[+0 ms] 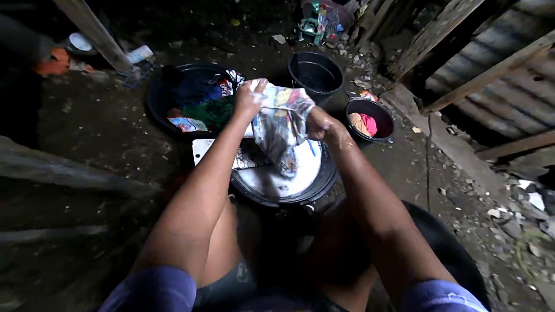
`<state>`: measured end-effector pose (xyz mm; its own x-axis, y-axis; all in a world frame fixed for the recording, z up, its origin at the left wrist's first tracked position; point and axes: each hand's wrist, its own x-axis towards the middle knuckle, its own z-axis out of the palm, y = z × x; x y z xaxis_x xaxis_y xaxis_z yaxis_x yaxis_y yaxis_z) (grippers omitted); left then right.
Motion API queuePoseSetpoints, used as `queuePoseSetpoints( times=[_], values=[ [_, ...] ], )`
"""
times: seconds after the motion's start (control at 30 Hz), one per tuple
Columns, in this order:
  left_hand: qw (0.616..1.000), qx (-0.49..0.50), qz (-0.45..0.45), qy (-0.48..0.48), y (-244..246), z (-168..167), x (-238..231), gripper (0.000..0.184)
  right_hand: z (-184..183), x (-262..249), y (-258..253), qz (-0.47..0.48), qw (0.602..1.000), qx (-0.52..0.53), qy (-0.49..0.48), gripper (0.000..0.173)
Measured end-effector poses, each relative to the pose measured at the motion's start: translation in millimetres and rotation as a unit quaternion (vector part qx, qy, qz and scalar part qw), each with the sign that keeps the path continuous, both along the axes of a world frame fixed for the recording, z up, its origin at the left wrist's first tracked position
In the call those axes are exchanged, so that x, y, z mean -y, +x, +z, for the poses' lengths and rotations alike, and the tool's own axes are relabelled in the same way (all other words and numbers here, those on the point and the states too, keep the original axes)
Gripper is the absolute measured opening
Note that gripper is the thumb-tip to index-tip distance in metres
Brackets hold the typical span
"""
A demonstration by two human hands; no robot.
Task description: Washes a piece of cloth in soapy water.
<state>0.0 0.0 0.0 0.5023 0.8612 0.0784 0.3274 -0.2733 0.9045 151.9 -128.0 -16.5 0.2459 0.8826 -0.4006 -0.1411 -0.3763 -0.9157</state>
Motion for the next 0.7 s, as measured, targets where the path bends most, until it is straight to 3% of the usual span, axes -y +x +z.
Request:
queuePoseSetpoints(
  times=[0.07, 0.17, 0.33, 0.4, 0.5, 0.6, 0.7],
  values=[
    [0.996, 0.018, 0.007, -0.091, 0, -9, -4, 0.050, 4, 5, 6, -0.059, 0.985, -0.145, 0.071, 0.034],
    [0.979, 0.051, 0.043, -0.195, -2, -11, -2, 0.052, 10, 7, 14, -0.148, 0.947, -0.229, 0.167, 0.043],
    [0.955, 0.108, 0.126, -0.246, -20, -6, -17, 0.045, 32, 26, 47, -0.247, 0.890, -0.235, 0.302, 0.032],
    [0.936, 0.151, 0.128, -0.290, -27, -8, -21, 0.043, 39, 36, 56, -0.252, 0.883, -0.232, 0.322, 0.035],
    [0.899, 0.204, 0.097, -0.374, -29, -2, -17, 0.049, 39, 42, 55, -0.263, 0.892, -0.176, 0.324, 0.026],
    [0.896, 0.245, 0.043, -0.369, -34, 2, -18, 0.044, 40, 47, 58, -0.245, 0.901, -0.160, 0.320, 0.017],
    [0.931, 0.237, 0.039, -0.276, -39, -4, -30, 0.045, 51, 61, 71, -0.243, 0.899, -0.188, 0.313, 0.024]
  ],
)
